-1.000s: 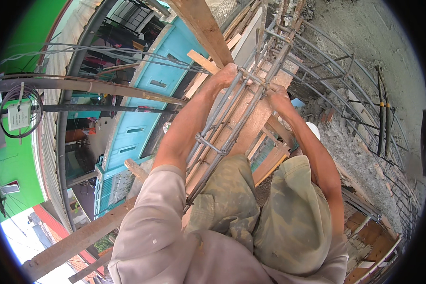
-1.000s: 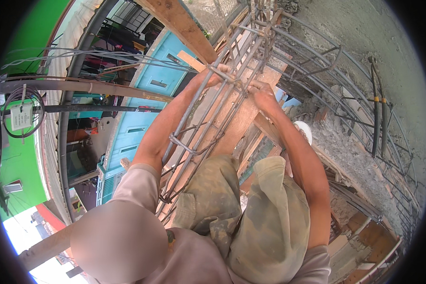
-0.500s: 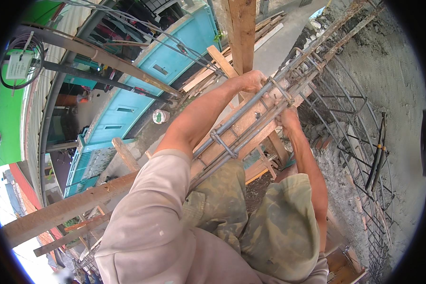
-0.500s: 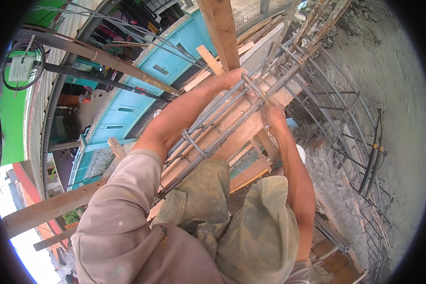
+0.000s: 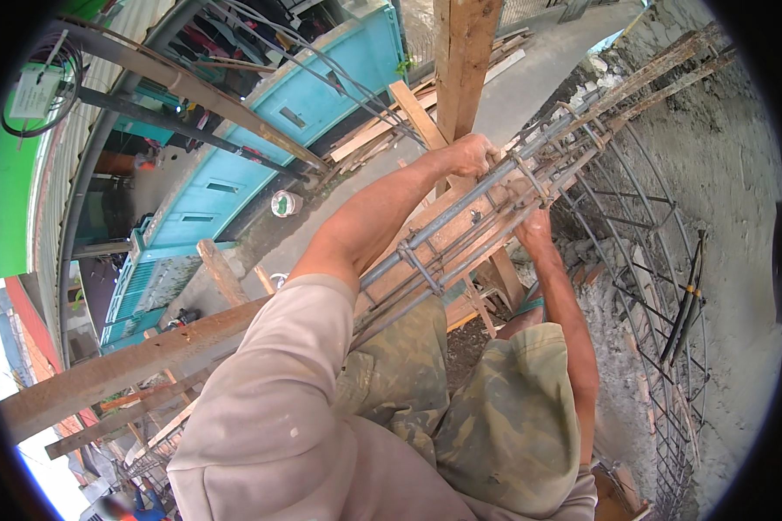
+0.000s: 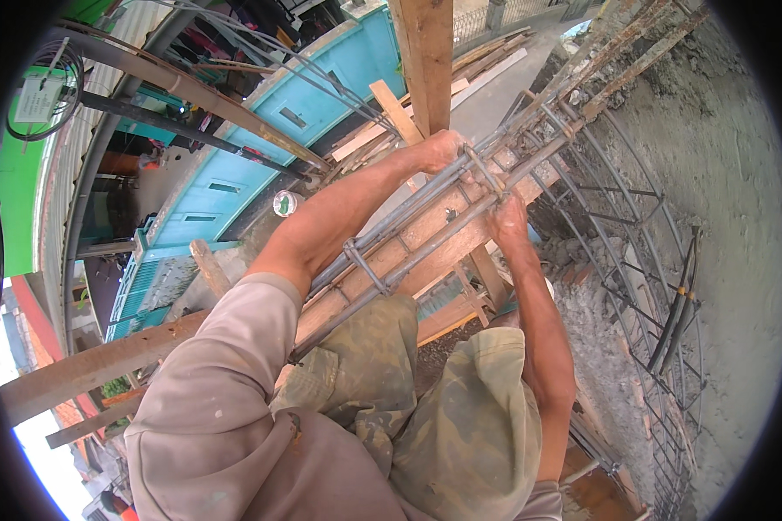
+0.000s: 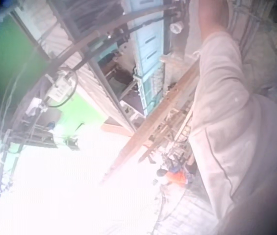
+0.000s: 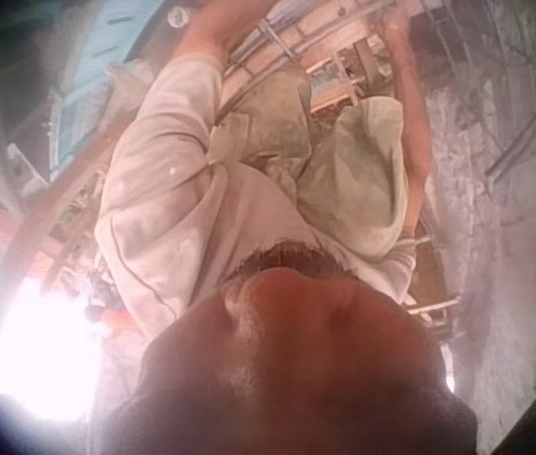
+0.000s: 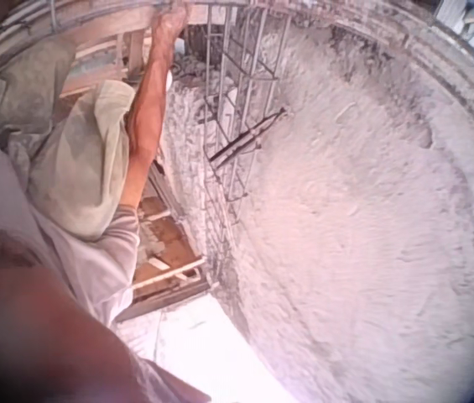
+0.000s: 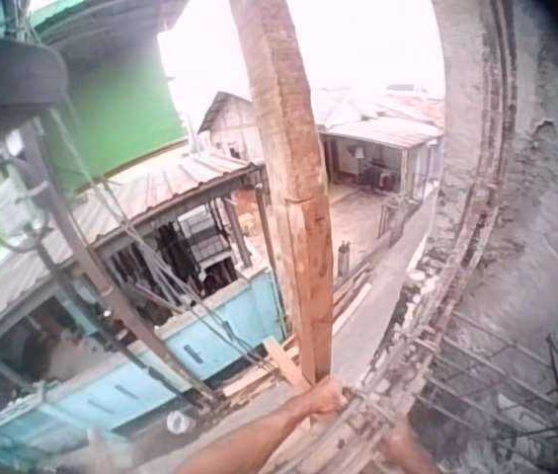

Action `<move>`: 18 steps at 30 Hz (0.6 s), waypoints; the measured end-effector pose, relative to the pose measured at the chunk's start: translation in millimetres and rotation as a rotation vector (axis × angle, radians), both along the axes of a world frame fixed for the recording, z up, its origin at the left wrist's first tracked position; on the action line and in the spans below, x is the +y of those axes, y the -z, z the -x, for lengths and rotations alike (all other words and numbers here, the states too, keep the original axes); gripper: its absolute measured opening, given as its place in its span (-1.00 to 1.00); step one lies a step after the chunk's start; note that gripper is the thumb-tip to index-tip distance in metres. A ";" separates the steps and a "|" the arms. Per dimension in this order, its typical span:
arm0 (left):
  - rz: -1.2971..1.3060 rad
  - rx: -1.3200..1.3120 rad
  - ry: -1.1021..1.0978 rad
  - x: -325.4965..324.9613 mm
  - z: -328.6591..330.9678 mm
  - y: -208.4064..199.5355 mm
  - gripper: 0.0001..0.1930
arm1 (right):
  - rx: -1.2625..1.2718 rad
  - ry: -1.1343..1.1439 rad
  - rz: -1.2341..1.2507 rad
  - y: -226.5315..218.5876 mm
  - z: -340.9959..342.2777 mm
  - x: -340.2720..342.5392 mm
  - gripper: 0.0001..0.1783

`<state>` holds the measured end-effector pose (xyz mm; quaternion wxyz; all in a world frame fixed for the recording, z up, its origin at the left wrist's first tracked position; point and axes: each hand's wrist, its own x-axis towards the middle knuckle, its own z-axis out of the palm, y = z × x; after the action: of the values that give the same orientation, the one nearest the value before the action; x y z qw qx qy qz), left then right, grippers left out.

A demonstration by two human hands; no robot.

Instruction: The person ties steel rebar rods together using wire and a hand tool on a construction site. They repeatedly wrap wire around intersecting rods and twist it to secure the rebar cage structure.

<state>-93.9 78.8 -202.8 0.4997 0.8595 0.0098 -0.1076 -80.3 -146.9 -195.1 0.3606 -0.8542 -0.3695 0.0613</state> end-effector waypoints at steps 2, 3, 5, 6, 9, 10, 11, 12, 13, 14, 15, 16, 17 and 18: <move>0.009 0.022 0.013 3.7 0.9 2.2 -0.59 | 0.078 0.037 -0.051 0.2 -0.8 5.8 -0.78; 0.012 0.031 0.020 5.2 0.9 2.6 -0.51 | 0.113 0.046 -0.094 7.0 -2.3 7.8 -0.79; 0.045 0.024 0.083 -2.3 -11.3 -1.4 -0.50 | 0.230 0.120 -0.180 20.0 -9.5 2.4 -0.81; 0.061 0.027 0.098 -3.2 -11.7 -3.4 -0.49 | 0.330 0.148 -0.221 28.0 -12.1 3.0 -0.82; 0.081 0.013 0.063 -5.1 -8.1 -8.6 -0.70 | 0.529 0.243 -0.347 7.9 -3.7 15.7 -0.86; 0.113 0.008 0.049 -1.0 -4.2 -0.6 -0.70 | 0.588 0.262 -0.383 -0.4 2.7 23.4 -0.88; 0.144 0.001 0.037 2.7 -1.0 8.2 -0.70 | 0.621 0.250 -0.424 2.9 4.0 27.1 -0.89; 0.177 -0.012 0.047 1.9 -2.9 10.5 -0.70 | 0.643 0.259 -0.470 5.2 3.6 26.4 -0.90; 0.178 -0.007 0.061 1.6 -4.6 12.8 -0.70 | 0.664 0.267 -0.516 7.1 2.9 25.6 -0.91; 0.177 -0.002 0.077 0.7 -6.7 10.9 -0.70 | 0.561 0.265 -0.461 4.7 1.5 25.2 -0.92; 0.176 0.003 0.093 0.0 -8.5 9.2 -0.70 | 0.459 0.261 -0.404 0.8 -0.2 25.5 -0.92; 0.149 0.008 0.095 -0.5 -10.2 7.5 -0.69 | 0.375 0.247 -0.360 4.7 -2.9 25.0 -0.92; 0.122 0.015 0.104 -2.4 -13.7 7.3 -0.69 | 0.287 0.242 -0.319 9.2 -6.5 23.2 -0.92; 0.096 0.023 0.110 -4.7 -15.1 5.5 -0.69 | 0.219 0.224 -0.290 20.1 -10.0 21.9 -0.90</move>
<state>-78.8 74.1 -208.3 0.5336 0.8324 -0.0368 -0.1450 -70.3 -124.9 -215.2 0.5223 -0.8173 -0.2358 0.0596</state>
